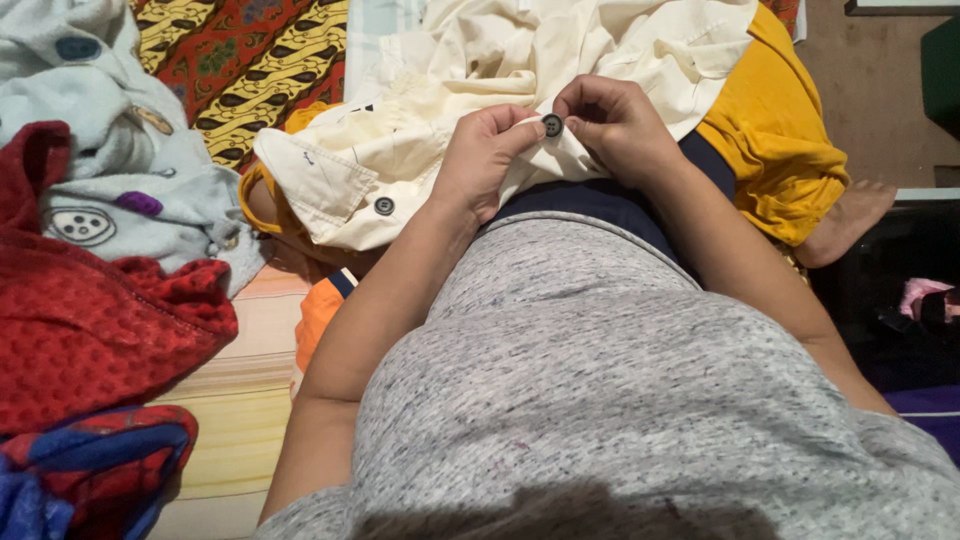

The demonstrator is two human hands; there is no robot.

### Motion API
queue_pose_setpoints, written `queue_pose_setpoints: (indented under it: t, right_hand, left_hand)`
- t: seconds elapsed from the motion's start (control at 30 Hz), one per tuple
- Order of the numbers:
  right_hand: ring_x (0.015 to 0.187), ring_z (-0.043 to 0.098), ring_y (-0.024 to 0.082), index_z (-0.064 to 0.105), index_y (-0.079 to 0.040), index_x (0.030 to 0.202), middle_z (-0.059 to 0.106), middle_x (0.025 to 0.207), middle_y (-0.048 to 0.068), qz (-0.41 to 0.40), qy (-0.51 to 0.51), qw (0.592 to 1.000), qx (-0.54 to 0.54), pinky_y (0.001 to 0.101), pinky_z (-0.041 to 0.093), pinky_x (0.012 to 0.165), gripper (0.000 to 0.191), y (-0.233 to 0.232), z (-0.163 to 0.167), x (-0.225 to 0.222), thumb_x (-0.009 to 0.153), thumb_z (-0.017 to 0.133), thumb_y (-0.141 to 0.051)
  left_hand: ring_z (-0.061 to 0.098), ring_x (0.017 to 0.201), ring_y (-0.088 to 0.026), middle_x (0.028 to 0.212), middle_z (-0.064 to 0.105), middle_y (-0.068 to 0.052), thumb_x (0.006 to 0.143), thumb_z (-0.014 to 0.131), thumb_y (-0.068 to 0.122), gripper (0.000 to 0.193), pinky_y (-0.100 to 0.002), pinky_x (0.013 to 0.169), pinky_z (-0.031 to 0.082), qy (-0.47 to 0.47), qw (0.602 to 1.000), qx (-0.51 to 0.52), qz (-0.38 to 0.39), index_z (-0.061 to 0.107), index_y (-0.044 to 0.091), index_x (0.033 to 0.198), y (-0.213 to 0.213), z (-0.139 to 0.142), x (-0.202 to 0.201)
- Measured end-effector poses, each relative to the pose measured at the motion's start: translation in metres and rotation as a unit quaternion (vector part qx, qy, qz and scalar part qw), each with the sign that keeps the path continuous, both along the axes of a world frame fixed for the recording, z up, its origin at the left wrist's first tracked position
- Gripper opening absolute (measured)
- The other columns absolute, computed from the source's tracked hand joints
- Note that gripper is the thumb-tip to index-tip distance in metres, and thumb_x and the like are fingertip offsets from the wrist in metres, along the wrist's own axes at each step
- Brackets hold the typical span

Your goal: The person lies on a bed with a white shirt across their lap and sews a button onto the shirt by hand using a needle and thread, pulling the thread through the button repeatedly. They then use scissors to trim the thread and tie off the loose ends.

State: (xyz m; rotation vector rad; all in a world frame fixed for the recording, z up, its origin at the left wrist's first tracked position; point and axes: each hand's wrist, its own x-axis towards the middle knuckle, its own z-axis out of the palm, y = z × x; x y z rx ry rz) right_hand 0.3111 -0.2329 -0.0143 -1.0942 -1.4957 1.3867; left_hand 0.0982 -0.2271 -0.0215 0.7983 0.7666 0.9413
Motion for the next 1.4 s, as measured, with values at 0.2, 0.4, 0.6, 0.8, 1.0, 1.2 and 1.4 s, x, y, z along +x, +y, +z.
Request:
queue_pose_setpoints:
  t: [0.2,0.4,0.6,0.8,1.0,1.2,1.4]
  right_hand:
    - [0.095,0.063,0.005,0.065,-0.001,0.108,0.067,0.101,-0.002,0.014,0.037,0.998,0.051,0.0215,0.053,0.087,0.014,-0.002,0.011,-0.009,0.098,0.065,0.008]
    - [0.103,0.065,0.012,0.070,-0.003,0.116,0.067,0.111,0.004,0.006,-0.083,0.974,0.212,0.0262,0.054,0.090,0.023,-0.006,0.036,-0.016,0.096,0.068,0.007]
    - [0.108,0.060,0.025,0.069,-0.003,0.097,0.065,0.109,0.007,-0.028,-0.187,0.909,0.371,0.0346,0.051,0.091,0.021,-0.019,0.050,-0.046,0.084,0.084,0.003]
    - [0.098,0.063,0.019,0.054,-0.009,0.110,0.066,0.099,0.006,0.033,0.066,0.965,0.250,0.0309,0.054,0.097,0.015,-0.021,0.039,-0.053,0.108,0.067,-0.015]
    - [0.064,0.049,0.012,0.047,-0.010,0.114,0.056,0.080,0.006,-0.046,0.246,0.960,0.128,0.0257,0.044,0.059,0.027,-0.016,0.034,-0.028,0.115,0.065,-0.031]
    - [0.054,0.037,0.009,0.046,-0.010,0.116,0.052,0.076,0.006,-0.060,0.276,0.952,0.116,0.0212,0.028,0.047,0.029,-0.030,0.048,-0.014,0.116,0.067,-0.030]
    - [0.052,0.036,0.008,0.046,-0.010,0.116,0.051,0.075,0.007,-0.073,0.277,0.952,0.113,0.0208,0.026,0.044,0.028,-0.035,0.055,-0.018,0.116,0.065,-0.029]
  left_hand:
    - [0.065,0.075,-0.010,0.086,0.073,-0.006,0.092,0.073,0.001,0.006,-0.023,0.068,0.052,0.004,1.000,-0.002,0.008,0.072,-0.004,0.095,-0.001,0.001,-0.002]
    - [0.065,0.074,-0.010,0.086,0.072,-0.007,0.093,0.073,0.001,0.007,-0.024,0.068,0.052,-0.003,1.000,0.005,0.020,0.072,-0.004,0.097,-0.001,0.000,-0.012]
    - [0.064,0.073,-0.011,0.084,0.072,-0.007,0.093,0.071,0.001,0.004,-0.024,0.066,0.053,-0.002,1.000,0.000,0.019,0.071,-0.003,0.093,-0.002,-0.010,-0.021]
    - [0.060,0.070,-0.009,0.081,0.068,-0.003,0.095,0.067,0.003,0.008,-0.024,0.062,0.050,0.003,0.999,0.010,0.048,0.070,-0.001,0.089,-0.001,-0.014,-0.019]
    - [0.060,0.070,-0.009,0.080,0.068,-0.004,0.090,0.071,0.000,0.002,-0.024,0.064,0.049,0.001,0.998,0.013,0.054,0.070,-0.001,0.088,0.000,-0.005,-0.023]
    - [0.063,0.073,-0.011,0.081,0.070,-0.006,0.086,0.074,-0.002,0.007,-0.025,0.068,0.051,0.000,0.996,0.016,0.085,0.068,0.000,0.085,-0.001,-0.004,-0.031]
    - [0.061,0.073,-0.011,0.082,0.069,-0.007,0.084,0.076,-0.005,0.011,-0.025,0.068,0.051,-0.014,0.994,0.018,0.111,0.066,0.000,0.083,0.001,-0.006,-0.034]
